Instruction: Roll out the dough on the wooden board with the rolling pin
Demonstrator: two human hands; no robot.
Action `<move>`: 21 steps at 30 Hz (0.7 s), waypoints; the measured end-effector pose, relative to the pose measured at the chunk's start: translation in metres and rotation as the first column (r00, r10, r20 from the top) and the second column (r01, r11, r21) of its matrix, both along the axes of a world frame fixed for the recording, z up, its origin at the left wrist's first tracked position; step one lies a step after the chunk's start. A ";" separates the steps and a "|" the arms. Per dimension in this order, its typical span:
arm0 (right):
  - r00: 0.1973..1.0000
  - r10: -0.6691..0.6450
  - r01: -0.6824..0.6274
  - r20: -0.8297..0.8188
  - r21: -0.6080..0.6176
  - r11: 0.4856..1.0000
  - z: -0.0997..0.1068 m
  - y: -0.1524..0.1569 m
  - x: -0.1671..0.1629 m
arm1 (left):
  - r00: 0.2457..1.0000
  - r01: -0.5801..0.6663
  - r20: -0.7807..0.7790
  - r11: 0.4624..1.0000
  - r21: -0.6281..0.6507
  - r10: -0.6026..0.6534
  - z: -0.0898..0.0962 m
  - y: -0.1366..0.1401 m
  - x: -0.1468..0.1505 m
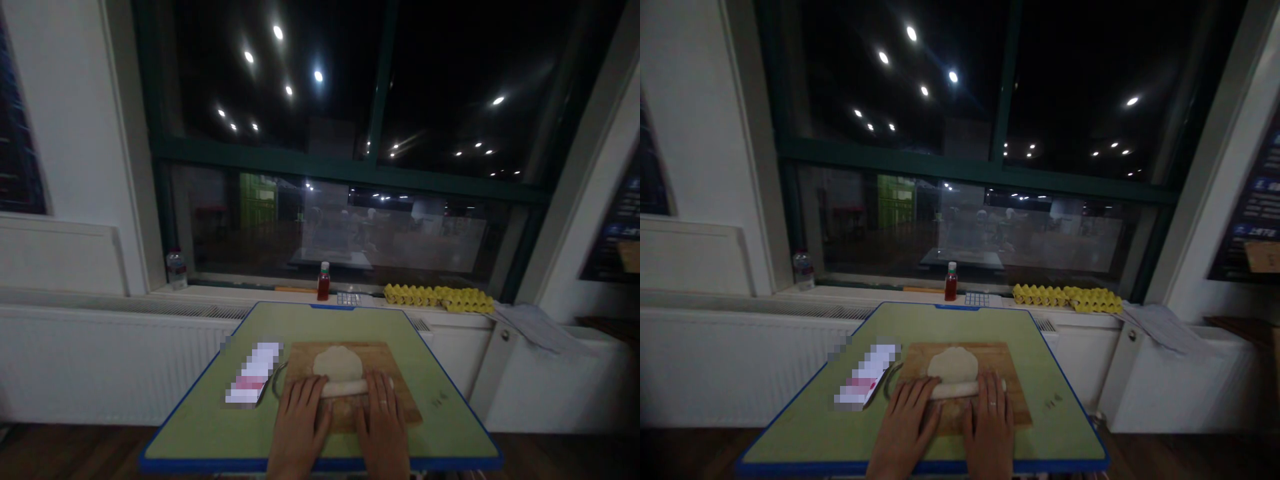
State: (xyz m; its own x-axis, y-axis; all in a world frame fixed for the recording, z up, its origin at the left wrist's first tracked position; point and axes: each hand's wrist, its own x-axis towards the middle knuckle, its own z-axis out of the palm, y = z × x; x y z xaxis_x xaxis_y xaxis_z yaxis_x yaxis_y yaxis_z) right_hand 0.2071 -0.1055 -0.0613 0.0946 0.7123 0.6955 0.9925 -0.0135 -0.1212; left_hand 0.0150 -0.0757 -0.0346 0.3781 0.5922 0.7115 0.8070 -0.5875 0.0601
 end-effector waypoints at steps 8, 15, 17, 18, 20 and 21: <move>1.000 -0.013 0.013 0.026 0.003 1.000 -0.002 -0.001 0.000 | 1.000 -0.003 0.009 1.000 -0.003 0.003 0.000 -0.001 0.000; 1.000 -0.011 0.011 0.013 -0.028 1.000 0.000 -0.001 0.000 | 1.000 -0.004 0.004 1.000 0.009 0.004 0.001 0.000 -0.001; 1.000 -0.013 0.014 0.012 -0.032 0.999 0.000 0.000 0.000 | 1.000 -0.006 0.004 1.000 0.002 0.006 0.000 0.000 -0.001; 1.000 -0.014 0.014 0.012 -0.030 0.999 0.000 0.000 0.000 | 1.000 -0.006 0.003 1.000 0.002 0.006 0.000 0.000 -0.001; 1.000 -0.013 0.013 0.010 -0.021 1.000 -0.001 0.000 0.000 | 1.000 -0.008 0.003 1.000 0.006 0.008 0.000 0.000 -0.001; 1.000 -0.010 0.010 0.008 -0.016 1.000 -0.001 0.000 0.000 | 1.000 -0.007 0.002 1.000 0.007 0.007 0.000 -0.001 0.000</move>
State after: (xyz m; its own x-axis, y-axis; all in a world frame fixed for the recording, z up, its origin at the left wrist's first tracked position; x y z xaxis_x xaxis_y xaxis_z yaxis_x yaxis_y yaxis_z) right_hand 0.2073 -0.1055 -0.0618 0.0957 0.7221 0.6851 0.9933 -0.0249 -0.1126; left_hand 0.0146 -0.0764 -0.0344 0.3724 0.5901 0.7163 0.8111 -0.5821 0.0579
